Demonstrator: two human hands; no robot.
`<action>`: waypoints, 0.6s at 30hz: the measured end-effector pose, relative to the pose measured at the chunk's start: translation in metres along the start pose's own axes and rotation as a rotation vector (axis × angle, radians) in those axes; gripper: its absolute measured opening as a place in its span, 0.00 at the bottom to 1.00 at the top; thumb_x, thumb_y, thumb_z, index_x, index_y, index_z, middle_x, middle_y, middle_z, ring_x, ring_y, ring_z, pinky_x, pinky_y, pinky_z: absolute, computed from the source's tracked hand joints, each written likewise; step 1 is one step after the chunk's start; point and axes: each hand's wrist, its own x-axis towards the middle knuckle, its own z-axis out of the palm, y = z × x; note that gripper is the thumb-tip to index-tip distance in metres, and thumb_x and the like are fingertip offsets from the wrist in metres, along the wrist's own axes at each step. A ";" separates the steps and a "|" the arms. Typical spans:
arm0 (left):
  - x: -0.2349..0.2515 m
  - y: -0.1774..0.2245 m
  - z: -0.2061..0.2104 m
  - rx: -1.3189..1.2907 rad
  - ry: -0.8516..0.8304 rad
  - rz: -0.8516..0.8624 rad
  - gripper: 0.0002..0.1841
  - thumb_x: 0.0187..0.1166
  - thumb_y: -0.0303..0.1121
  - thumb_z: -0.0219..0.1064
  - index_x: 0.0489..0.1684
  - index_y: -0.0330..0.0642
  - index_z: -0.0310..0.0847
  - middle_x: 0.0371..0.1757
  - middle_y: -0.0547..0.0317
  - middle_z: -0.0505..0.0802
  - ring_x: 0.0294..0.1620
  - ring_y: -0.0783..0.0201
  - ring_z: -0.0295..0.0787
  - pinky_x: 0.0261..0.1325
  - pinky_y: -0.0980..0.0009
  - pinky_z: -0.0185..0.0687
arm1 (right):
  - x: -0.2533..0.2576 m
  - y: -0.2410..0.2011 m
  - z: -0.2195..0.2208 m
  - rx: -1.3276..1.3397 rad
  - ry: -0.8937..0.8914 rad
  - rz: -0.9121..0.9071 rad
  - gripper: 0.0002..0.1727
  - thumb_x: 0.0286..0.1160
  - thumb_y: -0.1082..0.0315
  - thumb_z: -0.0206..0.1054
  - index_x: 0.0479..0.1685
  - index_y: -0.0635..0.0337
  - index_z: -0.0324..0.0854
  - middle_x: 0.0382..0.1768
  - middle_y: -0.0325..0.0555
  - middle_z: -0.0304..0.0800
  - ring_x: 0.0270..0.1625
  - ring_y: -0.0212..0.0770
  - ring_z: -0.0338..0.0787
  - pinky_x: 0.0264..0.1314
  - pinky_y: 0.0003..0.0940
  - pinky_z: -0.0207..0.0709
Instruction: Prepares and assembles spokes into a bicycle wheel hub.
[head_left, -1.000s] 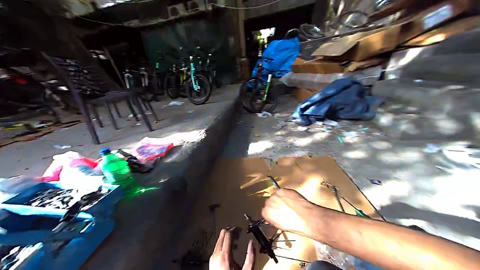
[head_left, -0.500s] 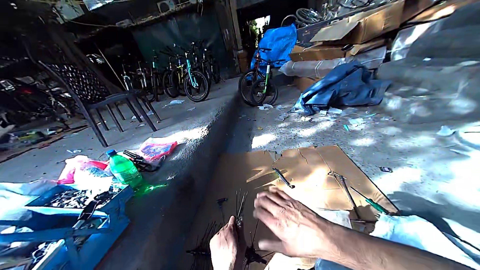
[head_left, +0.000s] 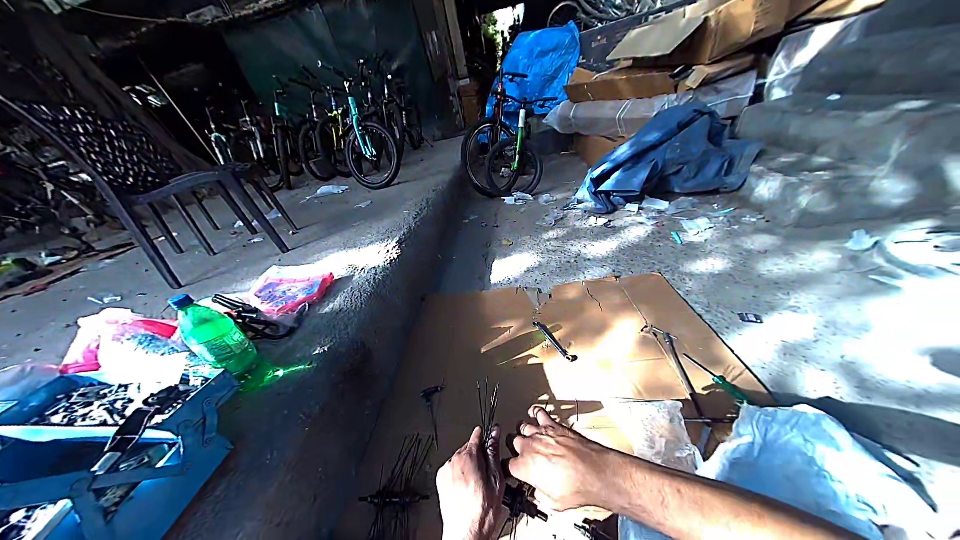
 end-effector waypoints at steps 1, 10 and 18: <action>0.001 -0.002 0.005 -0.030 0.028 0.033 0.32 0.91 0.55 0.41 0.43 0.43 0.90 0.27 0.52 0.92 0.34 0.50 0.94 0.37 0.47 0.84 | -0.001 0.001 0.003 0.036 -0.005 0.006 0.09 0.69 0.69 0.72 0.46 0.61 0.87 0.49 0.58 0.89 0.64 0.66 0.83 0.78 0.75 0.58; 0.005 -0.019 0.028 -0.241 0.038 0.077 0.36 0.88 0.61 0.37 0.33 0.46 0.88 0.18 0.61 0.86 0.24 0.58 0.88 0.29 0.51 0.81 | 0.000 0.007 0.014 0.049 -0.086 0.014 0.11 0.70 0.63 0.72 0.42 0.63 0.85 0.47 0.58 0.89 0.61 0.64 0.85 0.74 0.71 0.61; -0.005 -0.019 0.028 -0.356 0.210 0.164 0.34 0.90 0.59 0.39 0.28 0.47 0.86 0.15 0.66 0.83 0.18 0.65 0.83 0.23 0.58 0.78 | -0.011 -0.005 0.013 -0.163 0.091 -0.073 0.07 0.78 0.69 0.65 0.34 0.62 0.84 0.35 0.54 0.89 0.51 0.60 0.89 0.79 0.70 0.62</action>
